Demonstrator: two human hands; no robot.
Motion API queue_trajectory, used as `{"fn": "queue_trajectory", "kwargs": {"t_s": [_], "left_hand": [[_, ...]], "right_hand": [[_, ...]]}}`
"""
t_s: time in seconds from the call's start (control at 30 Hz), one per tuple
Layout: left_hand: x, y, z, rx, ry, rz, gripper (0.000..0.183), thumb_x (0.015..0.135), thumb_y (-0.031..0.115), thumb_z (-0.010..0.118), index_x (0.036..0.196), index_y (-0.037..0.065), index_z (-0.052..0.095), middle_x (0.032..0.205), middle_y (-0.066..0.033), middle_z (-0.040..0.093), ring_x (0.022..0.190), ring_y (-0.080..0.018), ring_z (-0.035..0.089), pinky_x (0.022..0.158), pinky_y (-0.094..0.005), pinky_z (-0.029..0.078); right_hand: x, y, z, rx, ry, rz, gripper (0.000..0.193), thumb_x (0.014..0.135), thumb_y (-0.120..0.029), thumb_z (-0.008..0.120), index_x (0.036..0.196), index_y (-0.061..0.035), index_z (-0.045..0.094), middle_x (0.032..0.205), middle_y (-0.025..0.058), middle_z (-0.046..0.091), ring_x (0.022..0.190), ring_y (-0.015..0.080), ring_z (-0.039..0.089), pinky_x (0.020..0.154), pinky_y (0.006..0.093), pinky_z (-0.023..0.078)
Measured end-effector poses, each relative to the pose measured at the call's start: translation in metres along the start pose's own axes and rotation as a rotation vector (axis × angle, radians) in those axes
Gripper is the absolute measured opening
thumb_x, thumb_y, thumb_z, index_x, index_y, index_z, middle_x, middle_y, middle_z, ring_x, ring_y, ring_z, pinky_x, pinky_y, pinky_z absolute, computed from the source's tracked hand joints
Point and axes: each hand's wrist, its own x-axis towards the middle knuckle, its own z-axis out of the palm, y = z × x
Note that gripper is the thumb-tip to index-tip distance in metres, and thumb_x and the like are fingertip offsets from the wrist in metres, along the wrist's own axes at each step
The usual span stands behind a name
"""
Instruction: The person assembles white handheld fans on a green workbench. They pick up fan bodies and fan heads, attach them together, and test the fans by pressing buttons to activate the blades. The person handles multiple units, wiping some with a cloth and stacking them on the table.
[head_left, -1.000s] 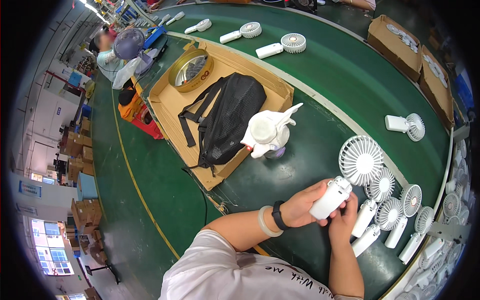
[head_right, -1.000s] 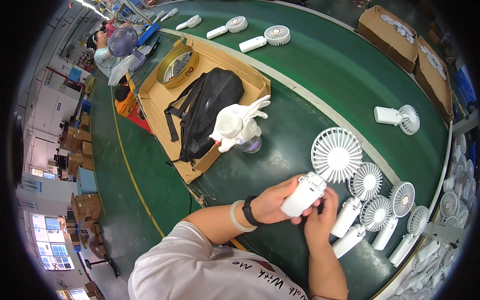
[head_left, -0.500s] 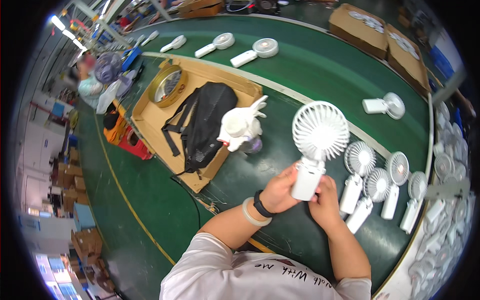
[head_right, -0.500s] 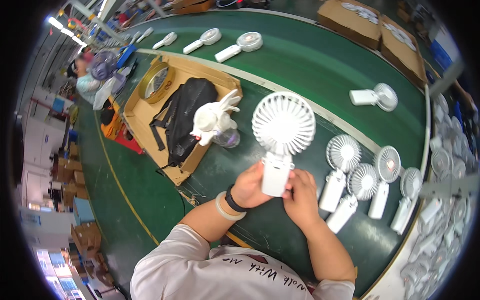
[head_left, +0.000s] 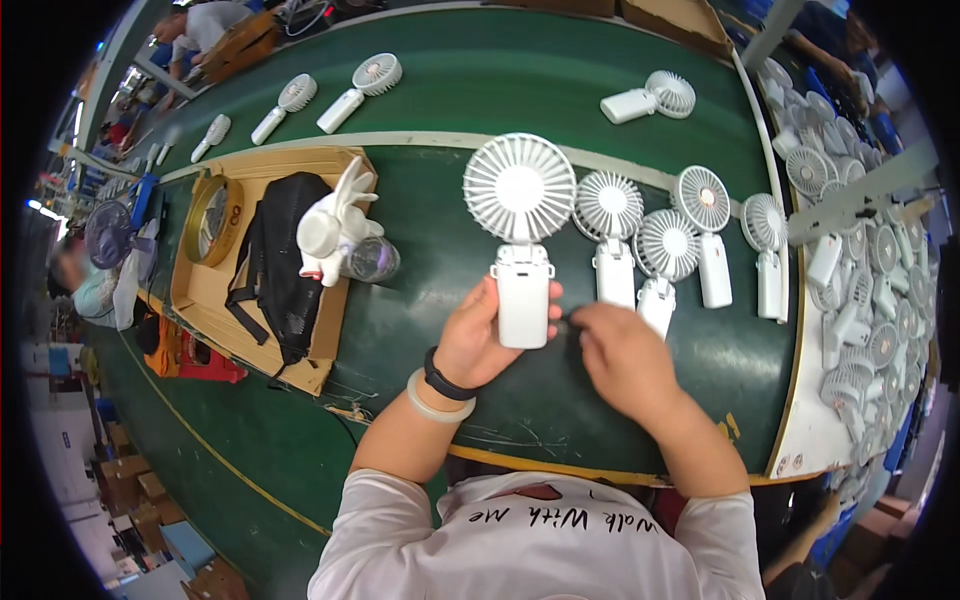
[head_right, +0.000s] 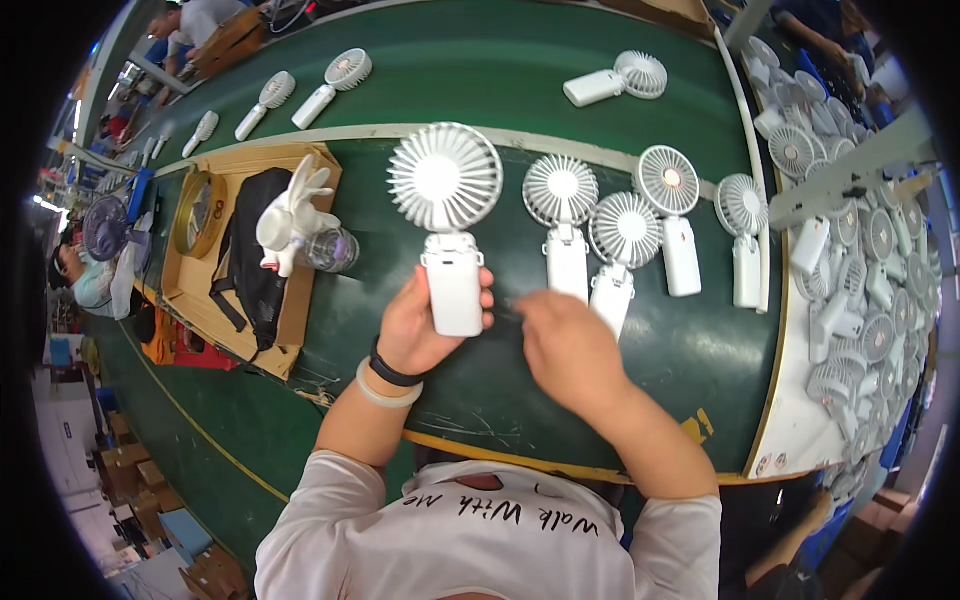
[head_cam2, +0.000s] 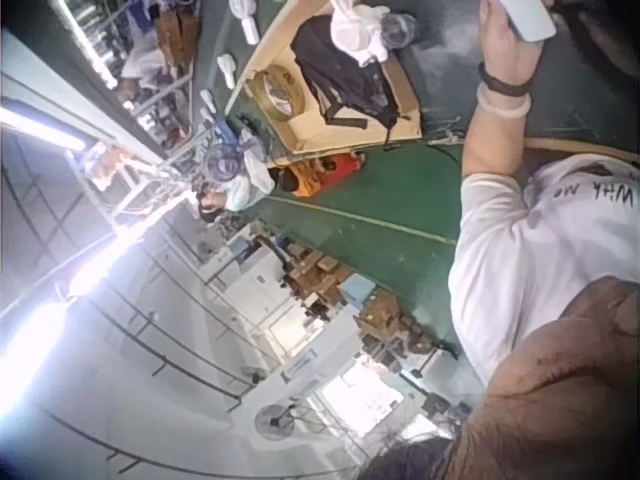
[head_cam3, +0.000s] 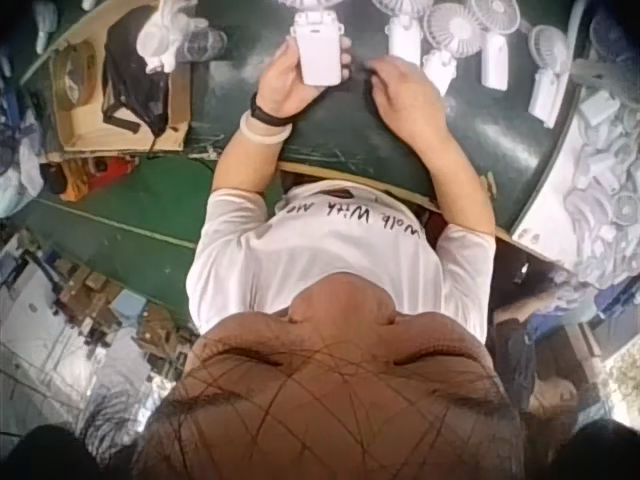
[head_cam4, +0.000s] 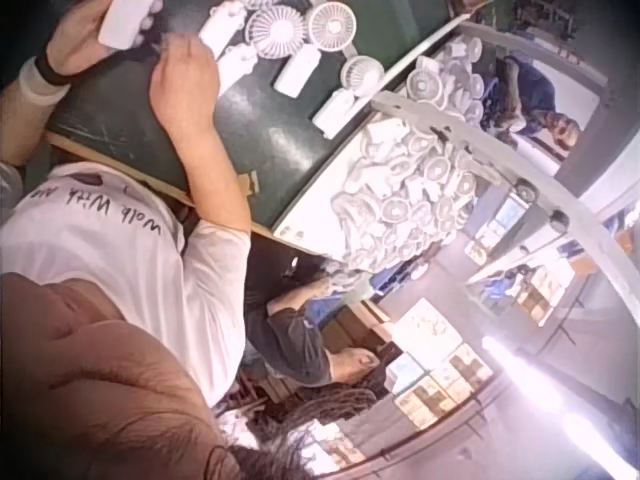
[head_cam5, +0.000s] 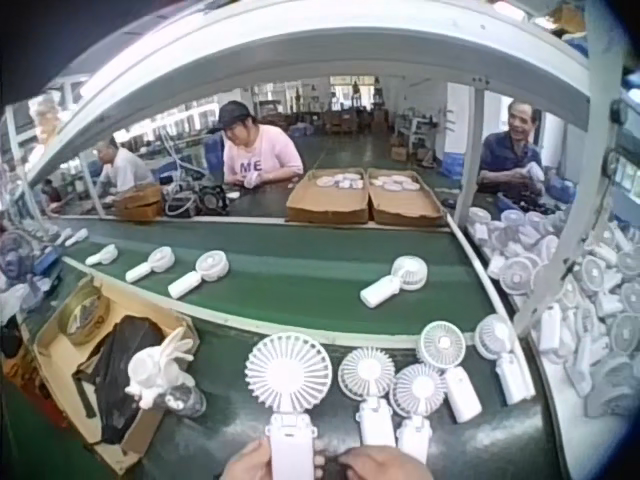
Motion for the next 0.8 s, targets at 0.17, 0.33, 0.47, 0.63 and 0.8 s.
{"fn": "queue_trajectory", "kwargs": {"t_s": [0.17, 0.33, 0.47, 0.63, 0.8], "left_hand": [[0.002, 0.004, -0.002, 0.023, -0.013, 0.038, 0.048, 0.097, 0.039, 0.035, 0.13, 0.005, 0.038, 0.12, -0.0171, 0.052, 0.103, -0.0278, 0.056, 0.087, -0.0436, 0.048], [0.004, 0.006, -0.005, -0.01, 0.016, 0.048, 0.049, 0.096, 0.037, 0.038, 0.13, 0.002, 0.038, 0.125, -0.0187, 0.05, 0.107, -0.0281, 0.056, 0.09, -0.0428, 0.047], [0.002, 0.008, -0.005, -0.001, 0.07, 0.067, 0.048, 0.096, 0.037, 0.039, 0.13, 0.002, 0.038, 0.125, -0.019, 0.049, 0.107, -0.0286, 0.055, 0.09, -0.0429, 0.047], [0.005, 0.007, -0.005, 0.123, 0.095, 0.11, 0.049, 0.095, 0.035, 0.042, 0.131, 0.003, 0.036, 0.125, -0.0182, 0.049, 0.108, -0.029, 0.055, 0.089, -0.0431, 0.047], [0.006, 0.0, 0.006, 0.414, 0.217, 0.134, 0.052, 0.095, 0.032, 0.046, 0.135, 0.003, 0.032, 0.122, -0.017, 0.052, 0.105, -0.0247, 0.056, 0.087, -0.0363, 0.048]], "right_hand": [[0.025, 0.013, 0.002, -0.359, 0.207, 0.054, 0.034, 0.073, -0.009, 0.065, 0.105, -0.0013, 0.057, 0.111, 0.019, 0.05, 0.096, 0.0339, 0.051, 0.083, 0.0426, 0.043], [0.025, 0.016, 0.041, -0.54, 0.189, 0.066, 0.034, 0.073, -0.014, 0.066, 0.105, -0.0019, 0.06, 0.127, 0.0263, 0.038, 0.112, 0.0459, 0.04, 0.089, 0.0481, 0.041], [0.026, 0.021, 0.041, -0.464, 0.12, 0.016, 0.03, 0.074, -0.009, 0.062, 0.103, -0.0024, 0.061, 0.13, 0.0264, 0.036, 0.116, 0.0487, 0.037, 0.089, 0.0495, 0.042], [0.026, 0.023, 0.036, -0.422, 0.101, -0.026, 0.031, 0.073, -0.007, 0.059, 0.103, -0.0025, 0.061, 0.131, 0.0238, 0.037, 0.118, 0.0478, 0.036, 0.09, 0.049, 0.042], [0.022, 0.027, 0.034, -0.389, 0.083, 0.0, 0.031, 0.073, -0.006, 0.057, 0.104, -0.0025, 0.061, 0.133, 0.0203, 0.037, 0.119, 0.0461, 0.037, 0.089, 0.0469, 0.043]]}}
